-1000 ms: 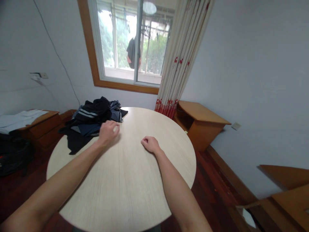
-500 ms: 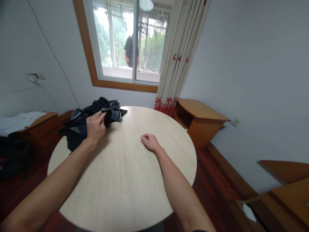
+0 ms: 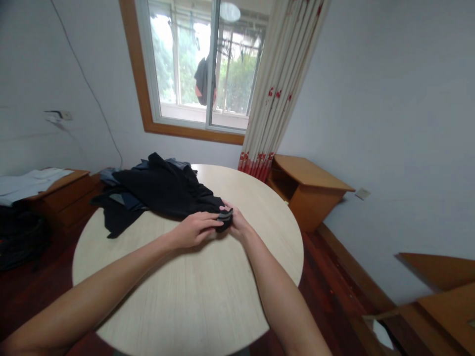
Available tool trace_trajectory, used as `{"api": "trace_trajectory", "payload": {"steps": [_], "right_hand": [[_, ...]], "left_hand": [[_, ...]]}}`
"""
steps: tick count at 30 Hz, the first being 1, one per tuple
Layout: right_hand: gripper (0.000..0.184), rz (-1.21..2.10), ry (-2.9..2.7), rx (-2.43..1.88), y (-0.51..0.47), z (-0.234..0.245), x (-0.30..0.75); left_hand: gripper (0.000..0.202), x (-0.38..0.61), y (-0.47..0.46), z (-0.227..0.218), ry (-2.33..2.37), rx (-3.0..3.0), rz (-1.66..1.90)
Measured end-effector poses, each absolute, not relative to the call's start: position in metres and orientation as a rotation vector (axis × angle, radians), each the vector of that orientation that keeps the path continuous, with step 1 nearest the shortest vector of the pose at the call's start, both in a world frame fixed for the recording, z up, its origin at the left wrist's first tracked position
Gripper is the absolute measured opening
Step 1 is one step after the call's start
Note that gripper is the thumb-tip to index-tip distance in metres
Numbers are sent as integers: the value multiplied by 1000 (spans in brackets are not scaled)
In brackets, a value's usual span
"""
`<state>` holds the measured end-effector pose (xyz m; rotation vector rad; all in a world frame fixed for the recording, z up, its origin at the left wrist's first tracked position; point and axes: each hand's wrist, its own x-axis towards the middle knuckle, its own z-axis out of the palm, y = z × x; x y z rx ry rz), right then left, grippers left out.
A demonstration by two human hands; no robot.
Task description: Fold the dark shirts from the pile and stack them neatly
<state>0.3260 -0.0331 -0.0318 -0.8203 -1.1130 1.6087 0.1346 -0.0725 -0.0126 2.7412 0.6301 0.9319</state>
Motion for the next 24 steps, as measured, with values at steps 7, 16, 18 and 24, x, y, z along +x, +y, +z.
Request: {"api": "trace_trajectory", "payload": {"steps": [7,16,18,24], "right_hand": [[50,1320,-1079,-817,-15,-37,351],[61,804,-822,-886,14,-45,423],[77,790,-916,-987,13,-51,427],[102,533,-1449,-1269,5,-61,420]], "left_hand": [[66,88,-31,-19,1315,2802,718],[27,47,-10,-4,2065,2477,617],[31,61,-18,1,2063,2448,511],[24,104,-48,6,1592,2603,229]]}}
